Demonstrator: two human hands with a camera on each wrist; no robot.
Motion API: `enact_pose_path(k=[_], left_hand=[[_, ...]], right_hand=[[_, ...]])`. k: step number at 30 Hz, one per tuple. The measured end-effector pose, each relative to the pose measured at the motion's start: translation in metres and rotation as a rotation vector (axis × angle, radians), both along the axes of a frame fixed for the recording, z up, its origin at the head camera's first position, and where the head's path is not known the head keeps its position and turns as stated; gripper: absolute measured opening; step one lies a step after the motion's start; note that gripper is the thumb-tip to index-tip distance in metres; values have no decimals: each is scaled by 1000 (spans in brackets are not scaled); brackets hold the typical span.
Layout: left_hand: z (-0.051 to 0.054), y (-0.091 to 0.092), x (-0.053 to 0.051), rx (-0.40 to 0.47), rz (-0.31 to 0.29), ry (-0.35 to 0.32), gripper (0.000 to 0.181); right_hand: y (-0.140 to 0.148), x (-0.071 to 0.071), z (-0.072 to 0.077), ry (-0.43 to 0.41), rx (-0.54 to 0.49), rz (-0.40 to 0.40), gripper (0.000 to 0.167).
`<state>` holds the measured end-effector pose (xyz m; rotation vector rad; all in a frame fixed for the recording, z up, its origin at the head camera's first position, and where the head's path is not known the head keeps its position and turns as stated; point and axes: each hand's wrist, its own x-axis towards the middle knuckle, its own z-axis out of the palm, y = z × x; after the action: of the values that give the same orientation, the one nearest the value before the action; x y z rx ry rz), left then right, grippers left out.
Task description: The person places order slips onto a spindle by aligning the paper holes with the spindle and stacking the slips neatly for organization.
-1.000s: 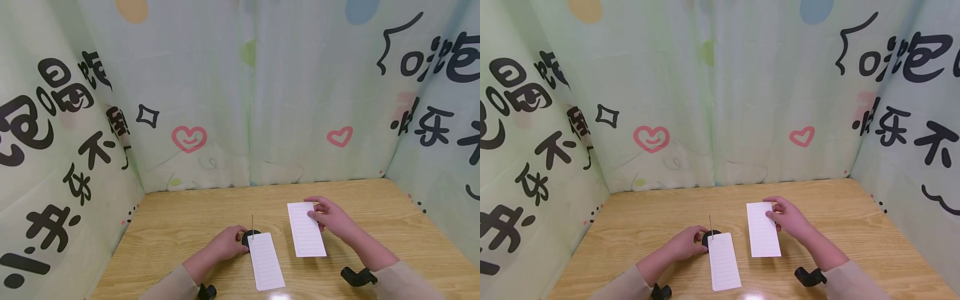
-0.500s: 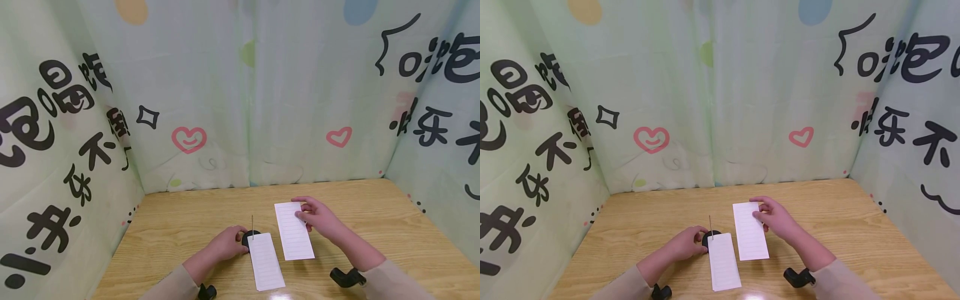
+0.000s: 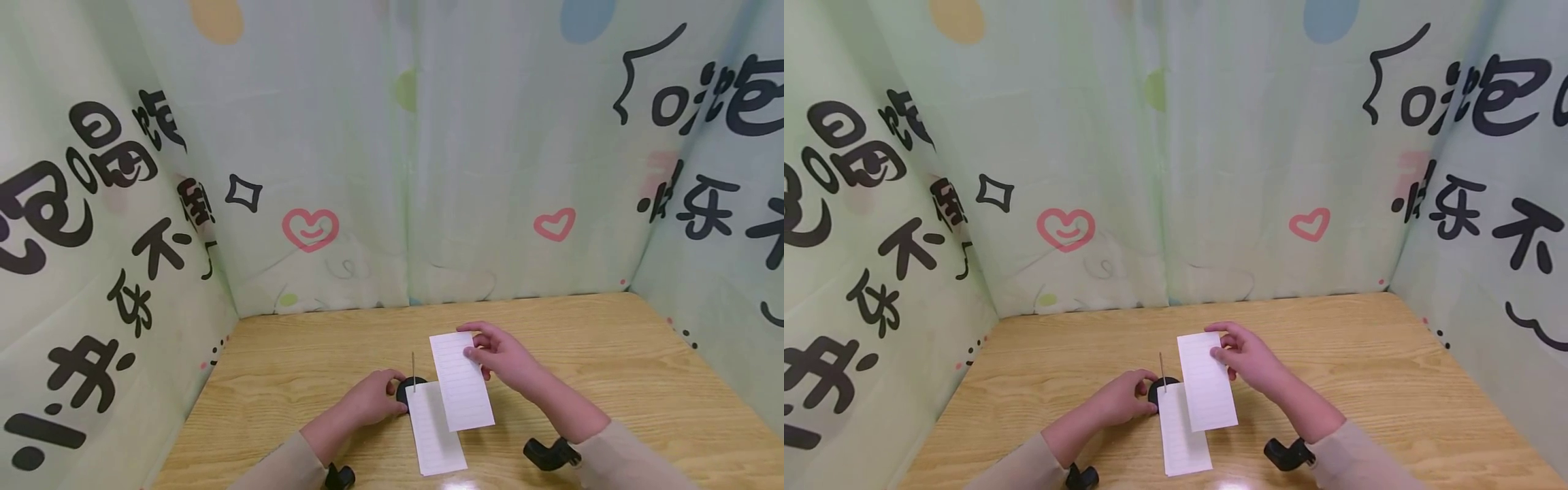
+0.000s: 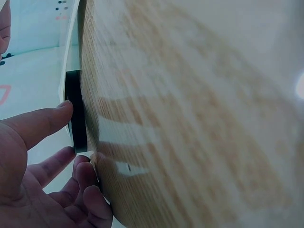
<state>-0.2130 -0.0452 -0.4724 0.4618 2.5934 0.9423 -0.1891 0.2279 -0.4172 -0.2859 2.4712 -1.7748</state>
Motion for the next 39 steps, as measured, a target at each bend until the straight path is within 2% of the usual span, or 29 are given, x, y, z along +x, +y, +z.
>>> enact_pose_path(k=[8,14,20,24,29,34,39], left_hand=[[2,1,1,-1,0,-7,45],[0,1,0,12,13,-8,46],[-2,-6,0,51,45,18,42],[0,-12,-4,116,65,44,37],[10,-15,-7,224,97,55,35],[26,-15,-5,304,132,79,36],[38,-9,-4,380,156,62,41]], right_hand=[[-11,2,4,-4,-8,7,43],[-14,1,2,-14,-15,21,40],[-16,-2,-3,-7,-12,38,39],[-17,-2,-4,-2,-17,43,40],[-19,-1,-4,-2,-28,52,42],[-23,-1,-2,3,-37,64,42],[-27,-1,-3,4,-44,85,40]])
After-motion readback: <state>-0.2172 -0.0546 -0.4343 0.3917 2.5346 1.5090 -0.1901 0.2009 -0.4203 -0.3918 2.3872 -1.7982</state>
